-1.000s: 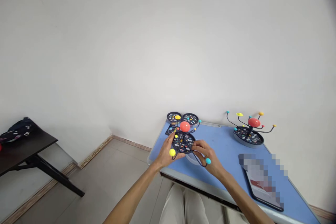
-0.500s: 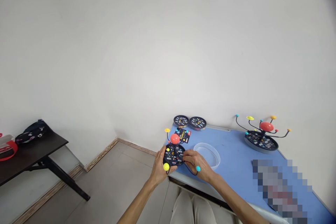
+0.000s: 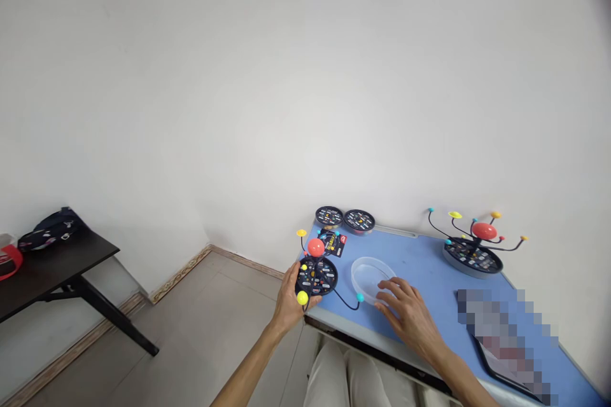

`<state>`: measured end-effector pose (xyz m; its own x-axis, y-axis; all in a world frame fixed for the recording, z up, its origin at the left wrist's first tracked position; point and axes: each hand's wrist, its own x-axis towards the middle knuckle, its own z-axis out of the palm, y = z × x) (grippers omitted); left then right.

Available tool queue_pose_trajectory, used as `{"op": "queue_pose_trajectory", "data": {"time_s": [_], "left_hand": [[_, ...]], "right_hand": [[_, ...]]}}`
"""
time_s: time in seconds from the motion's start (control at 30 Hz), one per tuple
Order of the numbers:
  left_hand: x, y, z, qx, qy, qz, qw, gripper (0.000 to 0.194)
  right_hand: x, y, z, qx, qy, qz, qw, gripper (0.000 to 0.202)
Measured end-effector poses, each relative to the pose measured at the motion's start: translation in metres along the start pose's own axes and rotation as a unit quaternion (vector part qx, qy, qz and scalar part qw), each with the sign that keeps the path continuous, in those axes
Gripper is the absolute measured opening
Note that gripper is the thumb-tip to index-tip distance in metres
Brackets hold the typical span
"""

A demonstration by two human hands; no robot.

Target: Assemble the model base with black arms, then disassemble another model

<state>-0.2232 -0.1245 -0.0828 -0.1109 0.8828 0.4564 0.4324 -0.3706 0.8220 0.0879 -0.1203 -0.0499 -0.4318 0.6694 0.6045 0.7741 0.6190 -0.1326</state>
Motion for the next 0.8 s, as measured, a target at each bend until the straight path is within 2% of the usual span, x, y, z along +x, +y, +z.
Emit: {"op": "queue_pose_trajectory", "data": {"time_s": [0.2, 0.5, 0.63, 0.8], "left_hand": [[0.004, 0.004, 0.002, -0.003, 0.005, 0.003, 1.0, 0.084], [0.003, 0.006, 0.011, 0.008, -0.013, 0.013, 1.0, 0.084], [0.002, 0.006, 0.017, 0.013, -0.012, 0.007, 1.0, 0.084], [0.01, 0.017, 0.021, 0.009, -0.013, 0.011, 1.0, 0.081]], "right_hand": [[-0.013, 0.003, 0.003, 0.011, -0.025, 0.012, 1.0, 0.027], [-0.02, 0.014, -0.007, 0.009, -0.006, 0.043, 0.999, 0.03], [-0.028, 0.014, -0.016, 0.041, -0.021, 0.019, 0.999, 0.03], [-0.032, -0.003, -0.022, 0.073, -0.037, -0.016, 0.996, 0.03]]}}
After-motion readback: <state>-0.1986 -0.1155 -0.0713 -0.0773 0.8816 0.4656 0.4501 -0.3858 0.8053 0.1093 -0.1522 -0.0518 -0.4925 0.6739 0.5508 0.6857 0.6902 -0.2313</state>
